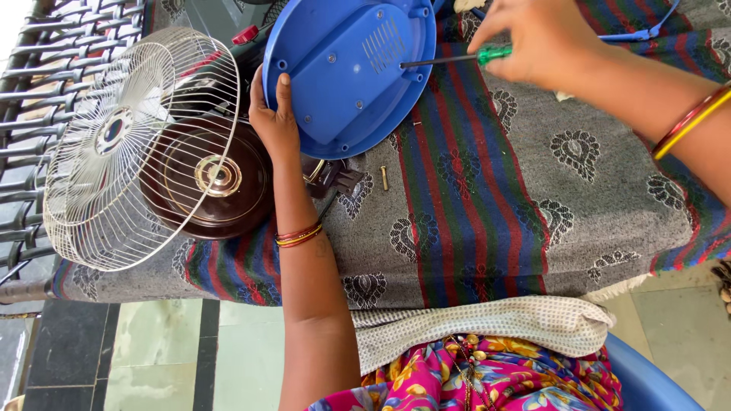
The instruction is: The person uses a screwdriver to tighten screws on the underside of a blue plastic fan base. The person holds the base steady with one hand while turning the screwdriver with the other.
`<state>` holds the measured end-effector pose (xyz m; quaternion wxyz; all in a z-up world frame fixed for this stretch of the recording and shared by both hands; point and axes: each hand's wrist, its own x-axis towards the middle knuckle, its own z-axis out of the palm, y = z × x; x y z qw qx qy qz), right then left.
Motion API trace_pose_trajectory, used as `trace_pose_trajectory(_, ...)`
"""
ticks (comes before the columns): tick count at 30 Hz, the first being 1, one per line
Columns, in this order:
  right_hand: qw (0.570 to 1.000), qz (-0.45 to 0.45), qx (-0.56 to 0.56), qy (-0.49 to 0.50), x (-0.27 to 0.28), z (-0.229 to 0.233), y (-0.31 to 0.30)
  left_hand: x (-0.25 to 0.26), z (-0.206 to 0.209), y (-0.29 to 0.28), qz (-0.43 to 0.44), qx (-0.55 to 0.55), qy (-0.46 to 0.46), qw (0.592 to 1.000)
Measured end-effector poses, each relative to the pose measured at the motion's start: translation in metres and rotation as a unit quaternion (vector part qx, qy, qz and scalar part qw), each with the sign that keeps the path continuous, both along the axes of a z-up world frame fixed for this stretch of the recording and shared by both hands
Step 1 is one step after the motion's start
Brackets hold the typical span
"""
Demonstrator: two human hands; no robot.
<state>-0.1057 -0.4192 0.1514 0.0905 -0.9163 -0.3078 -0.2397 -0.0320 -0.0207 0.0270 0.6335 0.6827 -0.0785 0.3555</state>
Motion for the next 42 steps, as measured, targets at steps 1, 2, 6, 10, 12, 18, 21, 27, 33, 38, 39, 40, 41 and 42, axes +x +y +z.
trace_pose_trajectory(1,0.994,-0.001,0.097,0.058,0.007,-0.003,-0.006,0.001,0.000,0.000,0.008,0.017,-0.016,1.000)
trace_pose_trajectory(2,0.978,-0.007,0.169,0.124,0.011,-0.006,-0.011,0.000,-0.002,0.000,0.016,0.033,-0.031,0.999)
trace_pose_trajectory(6,0.892,-0.075,0.282,0.345,0.020,-0.013,-0.019,0.005,-0.007,0.001,0.005,0.023,-0.024,0.999)
trace_pose_trajectory(10,0.894,-0.178,0.156,0.379,0.021,-0.009,-0.008,0.007,-0.007,0.001,0.010,0.021,-0.007,1.000)
trace_pose_trajectory(12,0.938,-0.192,0.042,0.284,0.010,-0.008,-0.001,0.007,-0.006,0.001,0.011,0.022,-0.007,1.000)
trace_pose_trajectory(18,0.902,-0.036,-0.399,-0.164,-0.028,-0.020,0.026,0.005,-0.002,0.000,0.005,0.015,-0.020,1.000)
trace_pose_trajectory(21,0.935,-0.029,-0.319,-0.155,-0.031,-0.022,0.024,0.005,0.000,0.001,0.011,0.014,-0.013,1.000)
trace_pose_trajectory(27,0.894,-0.120,0.198,0.382,0.011,-0.021,0.001,0.003,-0.001,0.003,0.009,0.016,-0.021,1.000)
trace_pose_trajectory(33,0.969,-0.076,0.047,0.230,0.007,-0.033,-0.005,0.007,-0.005,0.001,0.013,0.019,-0.003,1.000)
trace_pose_trajectory(38,0.867,-0.030,-0.446,-0.220,-0.030,-0.037,0.027,0.004,-0.001,-0.002,0.008,0.019,-0.014,1.000)
trace_pose_trajectory(39,0.860,-0.029,-0.455,-0.230,-0.032,-0.035,0.030,0.003,0.001,-0.002,0.005,0.015,-0.010,1.000)
trace_pose_trajectory(40,0.852,-0.027,-0.463,-0.241,-0.032,-0.032,0.032,0.002,0.002,-0.002,0.003,0.010,-0.007,1.000)
trace_pose_trajectory(41,0.915,-0.040,-0.369,-0.160,-0.031,-0.029,0.030,0.001,0.003,-0.002,0.000,0.006,-0.003,1.000)
trace_pose_trajectory(42,0.960,-0.049,-0.266,-0.076,-0.026,-0.025,0.025,0.000,0.002,-0.002,-0.002,0.005,-0.008,1.000)
